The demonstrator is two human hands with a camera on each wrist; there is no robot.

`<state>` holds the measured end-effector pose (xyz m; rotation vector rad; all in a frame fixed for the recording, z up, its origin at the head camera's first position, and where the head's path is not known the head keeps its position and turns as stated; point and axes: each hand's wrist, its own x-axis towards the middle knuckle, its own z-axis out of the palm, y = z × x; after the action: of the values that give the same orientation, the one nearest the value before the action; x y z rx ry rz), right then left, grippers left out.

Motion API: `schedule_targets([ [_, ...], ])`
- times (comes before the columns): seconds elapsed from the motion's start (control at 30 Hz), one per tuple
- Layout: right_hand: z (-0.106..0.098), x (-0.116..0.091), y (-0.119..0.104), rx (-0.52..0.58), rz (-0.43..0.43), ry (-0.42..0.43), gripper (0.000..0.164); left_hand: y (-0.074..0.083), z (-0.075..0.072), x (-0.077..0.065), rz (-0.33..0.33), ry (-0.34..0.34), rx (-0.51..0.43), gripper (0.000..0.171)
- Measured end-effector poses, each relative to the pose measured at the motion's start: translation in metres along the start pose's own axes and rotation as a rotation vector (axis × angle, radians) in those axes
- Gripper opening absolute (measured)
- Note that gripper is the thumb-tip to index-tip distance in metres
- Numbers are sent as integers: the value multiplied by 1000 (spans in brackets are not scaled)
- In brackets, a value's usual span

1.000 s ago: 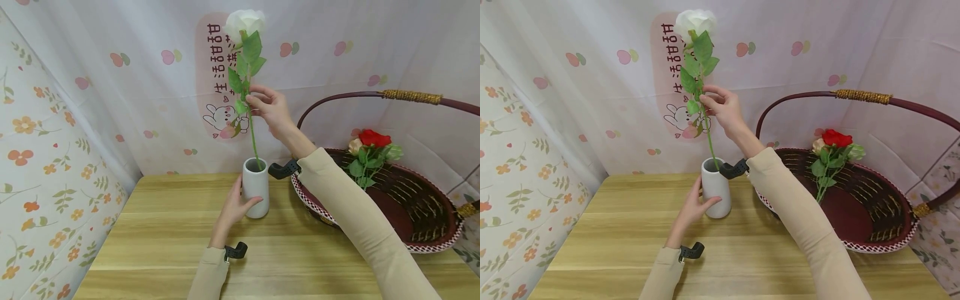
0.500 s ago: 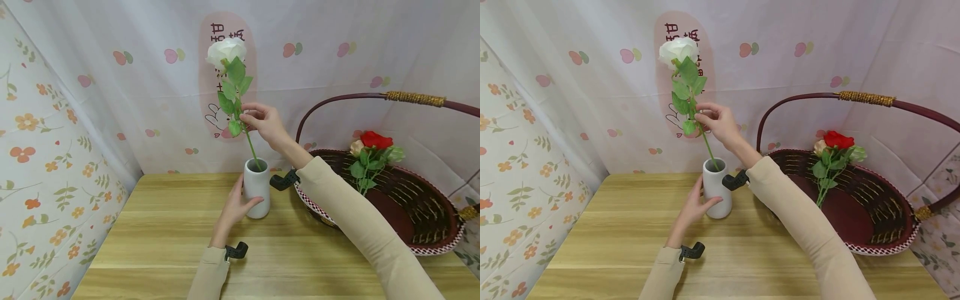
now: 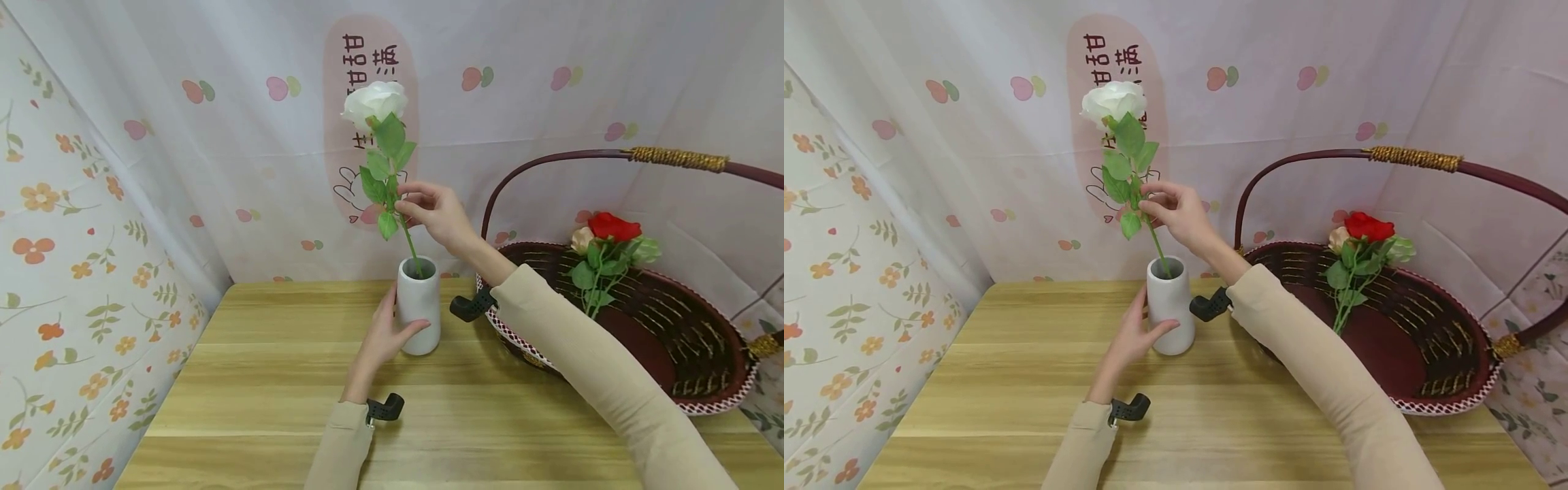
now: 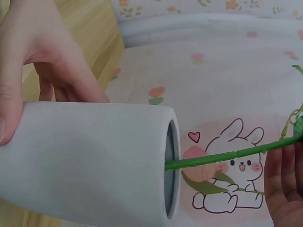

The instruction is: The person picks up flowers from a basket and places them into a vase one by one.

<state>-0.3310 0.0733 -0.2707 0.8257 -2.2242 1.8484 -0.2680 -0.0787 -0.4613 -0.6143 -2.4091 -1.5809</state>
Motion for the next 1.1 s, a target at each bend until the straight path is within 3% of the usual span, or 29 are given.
schedule_targets([
  [0.4,1,-10,14,9,7,-31,29,-4,-1,2,31,-10,-9,92],
  [1.1,2,-27,38,-36,39,-66,25,-4,-1,2,26,-9,1,92],
])
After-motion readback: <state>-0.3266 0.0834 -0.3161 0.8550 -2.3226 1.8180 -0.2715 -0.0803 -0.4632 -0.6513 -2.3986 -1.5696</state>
